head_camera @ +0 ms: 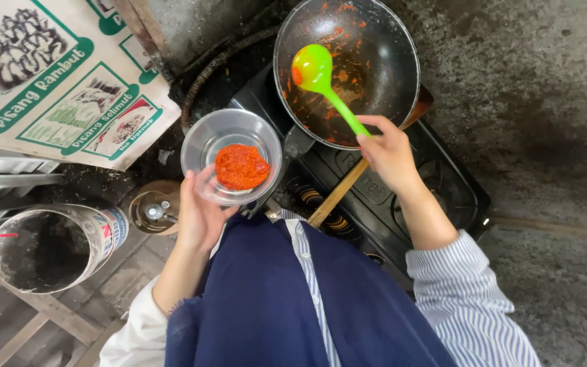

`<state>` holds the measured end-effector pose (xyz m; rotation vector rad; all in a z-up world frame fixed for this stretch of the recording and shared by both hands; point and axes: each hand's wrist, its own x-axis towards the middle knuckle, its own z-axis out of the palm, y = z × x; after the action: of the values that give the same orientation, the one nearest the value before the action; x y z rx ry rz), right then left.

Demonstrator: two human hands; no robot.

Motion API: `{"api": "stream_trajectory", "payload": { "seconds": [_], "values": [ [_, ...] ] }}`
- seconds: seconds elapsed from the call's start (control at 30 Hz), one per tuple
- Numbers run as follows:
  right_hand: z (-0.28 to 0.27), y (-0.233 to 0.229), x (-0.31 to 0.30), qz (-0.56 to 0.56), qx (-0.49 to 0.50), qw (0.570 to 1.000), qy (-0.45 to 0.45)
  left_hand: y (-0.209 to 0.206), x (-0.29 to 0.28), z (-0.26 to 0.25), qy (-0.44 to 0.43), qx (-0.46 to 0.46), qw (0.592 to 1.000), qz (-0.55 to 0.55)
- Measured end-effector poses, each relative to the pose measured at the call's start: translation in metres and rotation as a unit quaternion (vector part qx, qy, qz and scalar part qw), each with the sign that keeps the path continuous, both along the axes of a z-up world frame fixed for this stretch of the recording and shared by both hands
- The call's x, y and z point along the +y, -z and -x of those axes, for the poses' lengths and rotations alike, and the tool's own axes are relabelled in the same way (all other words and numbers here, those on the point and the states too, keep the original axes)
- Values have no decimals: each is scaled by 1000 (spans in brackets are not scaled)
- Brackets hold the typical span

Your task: The person scoops a red sauce from a wok using a green ladle and transfers it into a clear plastic container. The person repeats the scooping and transferring action multiple times until the wok is mostly empty.

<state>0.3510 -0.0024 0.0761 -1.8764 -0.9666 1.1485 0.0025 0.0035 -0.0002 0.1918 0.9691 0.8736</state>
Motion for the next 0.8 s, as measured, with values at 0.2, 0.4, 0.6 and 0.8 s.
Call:
{"api": "stream_trajectory", "payload": {
  "seconds": [0.2,0.4,0.6,0.8],
  "values": [
    [33,-37,-50,-151,-306,937,-77,1,26,-18,-10,30,988,-148],
    [37,2,-76,-295,-357,877,-124,-43,43,-46,16,20,979,-200],
    [41,-3,-75,-278,-376,870,-154,-53,44,-60,27,26,974,-222],
    [45,-20,-70,-280,-370,873,-152,-54,46,-64,37,27,976,-213]
  ]
}}
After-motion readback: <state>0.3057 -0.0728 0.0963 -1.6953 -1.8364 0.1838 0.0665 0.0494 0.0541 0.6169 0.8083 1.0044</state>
